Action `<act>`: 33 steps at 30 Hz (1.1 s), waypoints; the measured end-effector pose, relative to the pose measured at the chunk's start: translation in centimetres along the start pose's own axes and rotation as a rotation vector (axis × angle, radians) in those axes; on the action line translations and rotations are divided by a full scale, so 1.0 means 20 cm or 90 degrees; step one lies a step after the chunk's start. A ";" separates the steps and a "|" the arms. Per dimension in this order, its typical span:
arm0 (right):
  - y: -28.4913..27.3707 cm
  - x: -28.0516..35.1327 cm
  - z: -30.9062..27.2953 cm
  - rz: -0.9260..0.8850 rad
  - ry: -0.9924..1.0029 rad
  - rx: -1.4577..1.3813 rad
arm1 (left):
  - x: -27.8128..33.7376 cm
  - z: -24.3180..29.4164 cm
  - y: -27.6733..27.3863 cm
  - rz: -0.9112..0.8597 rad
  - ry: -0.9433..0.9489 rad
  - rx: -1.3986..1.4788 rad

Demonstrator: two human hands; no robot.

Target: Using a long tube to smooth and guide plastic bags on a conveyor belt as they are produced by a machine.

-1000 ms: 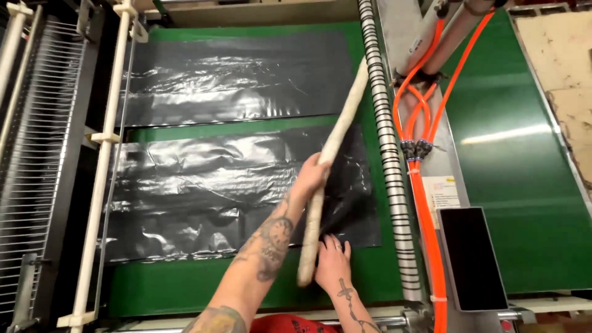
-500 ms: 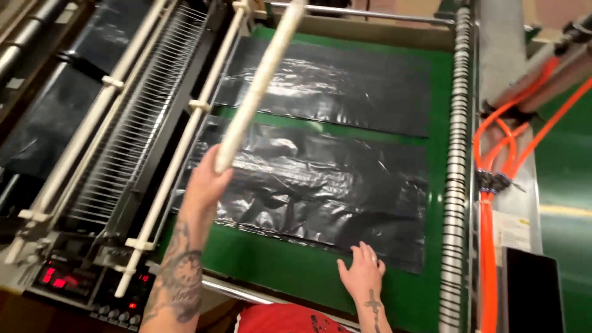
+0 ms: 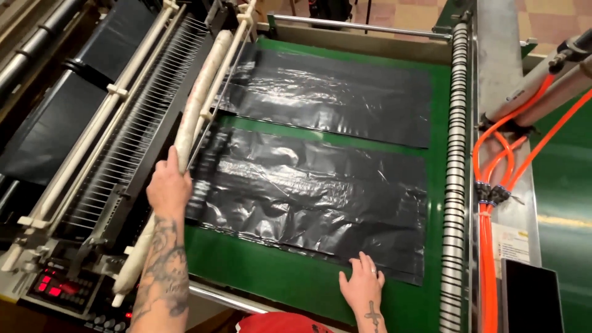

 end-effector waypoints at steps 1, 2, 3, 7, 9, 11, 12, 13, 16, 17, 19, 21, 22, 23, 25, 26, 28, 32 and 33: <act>0.01 0.00 0.00 -0.002 -0.001 -0.004 | -0.03 0.04 0.07 -0.004 -0.009 0.005; 0.00 0.01 0.00 -0.005 0.008 -0.004 | -0.04 0.13 0.13 -0.011 -0.002 0.006; -0.01 0.01 0.00 -0.004 0.003 -0.010 | -0.05 0.21 0.23 -0.067 -0.017 0.050; -0.03 -0.01 0.01 0.008 -0.003 -0.034 | 0.16 0.80 0.47 -0.236 0.001 0.329; 0.00 -0.01 0.04 0.034 -0.008 -0.039 | 0.43 1.16 0.62 -0.358 0.008 0.372; -0.02 -0.02 0.04 0.059 -0.021 -0.041 | 0.70 1.48 0.73 -0.478 0.006 0.410; -0.03 -0.02 0.03 0.038 -0.023 -0.034 | 0.82 1.65 0.74 -0.511 0.056 0.443; -0.03 -0.02 0.02 0.017 -0.026 -0.026 | 0.95 1.81 0.74 -0.544 0.107 0.477; -0.03 -0.01 0.02 0.027 -0.045 -0.010 | 1.16 2.13 0.88 -0.672 0.158 0.529; -0.02 -0.02 0.04 0.030 -0.044 -0.005 | 1.13 2.18 0.87 -0.671 0.160 0.534; -0.06 0.00 0.03 0.153 -0.082 -0.043 | 1.14 2.24 0.88 -0.739 0.128 0.592; -0.03 0.02 0.06 0.175 -0.074 -0.053 | 1.03 2.10 0.68 -0.738 0.138 0.583; -0.03 0.02 0.07 0.197 -0.067 -0.062 | 0.97 2.02 0.58 -0.736 0.147 0.574; -0.04 0.00 0.06 0.200 -0.073 -0.063 | 0.90 1.90 0.55 -0.729 0.146 0.576; -0.02 0.01 0.06 0.151 -0.047 -0.087 | 0.80 1.61 0.50 -0.695 0.138 0.507; -0.04 0.02 0.04 0.142 -0.056 -0.086 | 0.77 1.44 0.50 -0.694 0.124 0.509; -0.10 0.01 0.01 0.136 -0.026 -0.090 | 0.66 1.08 0.44 -0.573 0.175 0.493; -0.06 0.04 0.00 0.119 -0.020 -0.066 | 0.77 0.35 0.23 -0.426 0.062 0.398; -0.04 0.03 0.02 0.098 0.005 -0.074 | 0.81 0.21 0.24 -0.357 0.093 0.372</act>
Point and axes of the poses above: each hand's wrist, its own x-axis away from the middle knuckle, its own y-axis out of the palm, z = x × y, the point moved 8 cm from there along -x, towards the middle knuckle, and after that the axes turned 11 degrees about -y, right-handed, at the moved point
